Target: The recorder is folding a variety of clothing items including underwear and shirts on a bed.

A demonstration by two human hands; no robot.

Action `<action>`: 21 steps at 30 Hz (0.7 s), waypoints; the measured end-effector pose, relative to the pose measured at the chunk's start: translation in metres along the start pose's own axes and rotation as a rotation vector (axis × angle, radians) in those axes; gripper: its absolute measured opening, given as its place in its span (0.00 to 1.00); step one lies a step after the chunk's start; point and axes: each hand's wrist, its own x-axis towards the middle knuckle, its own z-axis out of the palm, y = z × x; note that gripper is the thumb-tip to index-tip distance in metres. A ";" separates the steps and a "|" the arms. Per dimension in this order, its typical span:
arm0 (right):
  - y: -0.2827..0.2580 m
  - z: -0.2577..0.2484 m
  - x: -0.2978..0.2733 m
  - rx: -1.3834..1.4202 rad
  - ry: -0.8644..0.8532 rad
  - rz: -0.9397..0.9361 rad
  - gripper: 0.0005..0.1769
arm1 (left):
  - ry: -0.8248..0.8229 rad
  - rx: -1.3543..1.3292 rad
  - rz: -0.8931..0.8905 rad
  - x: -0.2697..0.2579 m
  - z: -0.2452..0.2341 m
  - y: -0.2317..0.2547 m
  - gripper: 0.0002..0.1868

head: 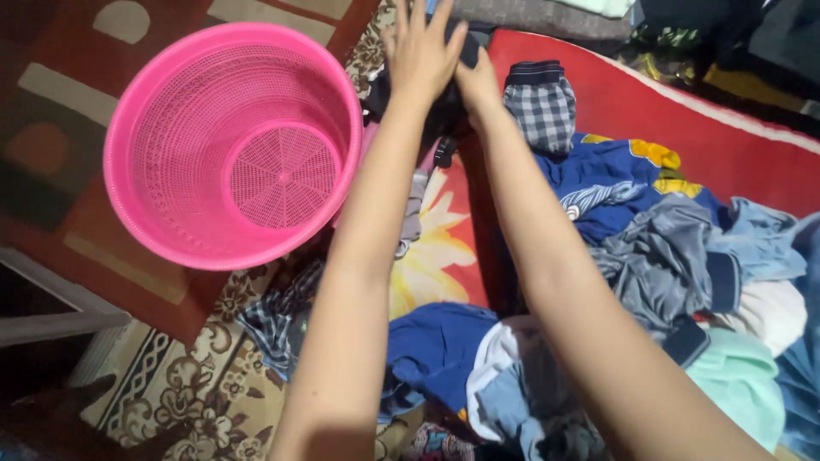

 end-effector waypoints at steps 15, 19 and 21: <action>0.058 -0.030 -0.048 -1.120 0.128 0.111 0.19 | 0.002 -0.218 -0.141 -0.054 0.082 -0.073 0.34; 0.045 0.002 -0.067 -0.587 0.114 0.202 0.20 | -0.050 -0.223 -0.151 -0.048 0.057 -0.063 0.46; 0.056 0.003 -0.068 -0.720 0.086 0.143 0.19 | -0.035 -0.182 -0.163 -0.052 0.052 -0.055 0.49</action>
